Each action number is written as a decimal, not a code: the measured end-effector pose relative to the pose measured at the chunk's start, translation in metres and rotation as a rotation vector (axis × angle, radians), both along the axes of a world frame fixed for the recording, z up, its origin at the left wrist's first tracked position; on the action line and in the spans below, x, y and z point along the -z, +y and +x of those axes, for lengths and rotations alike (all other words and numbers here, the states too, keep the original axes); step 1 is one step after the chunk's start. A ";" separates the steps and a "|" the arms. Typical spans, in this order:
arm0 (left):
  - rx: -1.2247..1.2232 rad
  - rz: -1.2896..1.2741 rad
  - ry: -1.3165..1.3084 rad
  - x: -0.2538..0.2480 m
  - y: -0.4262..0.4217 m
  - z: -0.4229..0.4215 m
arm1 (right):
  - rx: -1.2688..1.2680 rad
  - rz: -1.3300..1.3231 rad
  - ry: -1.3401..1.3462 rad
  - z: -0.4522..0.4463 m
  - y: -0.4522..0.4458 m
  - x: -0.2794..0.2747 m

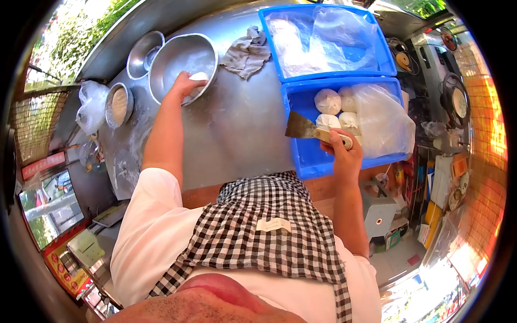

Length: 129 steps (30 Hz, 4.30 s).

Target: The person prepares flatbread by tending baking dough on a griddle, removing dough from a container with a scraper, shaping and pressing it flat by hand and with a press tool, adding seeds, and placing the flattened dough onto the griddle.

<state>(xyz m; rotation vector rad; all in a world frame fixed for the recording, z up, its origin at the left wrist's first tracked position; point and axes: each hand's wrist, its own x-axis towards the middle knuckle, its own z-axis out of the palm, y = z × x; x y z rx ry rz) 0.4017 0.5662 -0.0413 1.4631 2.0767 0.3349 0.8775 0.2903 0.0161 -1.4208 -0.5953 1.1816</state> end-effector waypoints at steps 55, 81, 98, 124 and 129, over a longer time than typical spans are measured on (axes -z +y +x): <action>0.215 0.178 0.638 0.059 -0.261 -0.262 | -0.489 0.024 -0.067 -0.317 0.038 -0.006; -0.058 0.681 0.255 0.069 -0.375 -0.313 | -0.974 0.644 -1.357 -0.412 0.007 0.074; -0.099 0.643 0.332 0.091 -0.395 -0.333 | -1.399 0.936 -1.515 -0.668 0.069 0.111; -0.080 0.555 0.258 0.078 -0.389 -0.338 | -1.105 -0.112 0.405 -0.723 0.188 0.001; -0.090 0.560 0.271 0.079 -0.387 -0.339 | -0.859 -0.173 0.555 -0.785 0.289 -0.001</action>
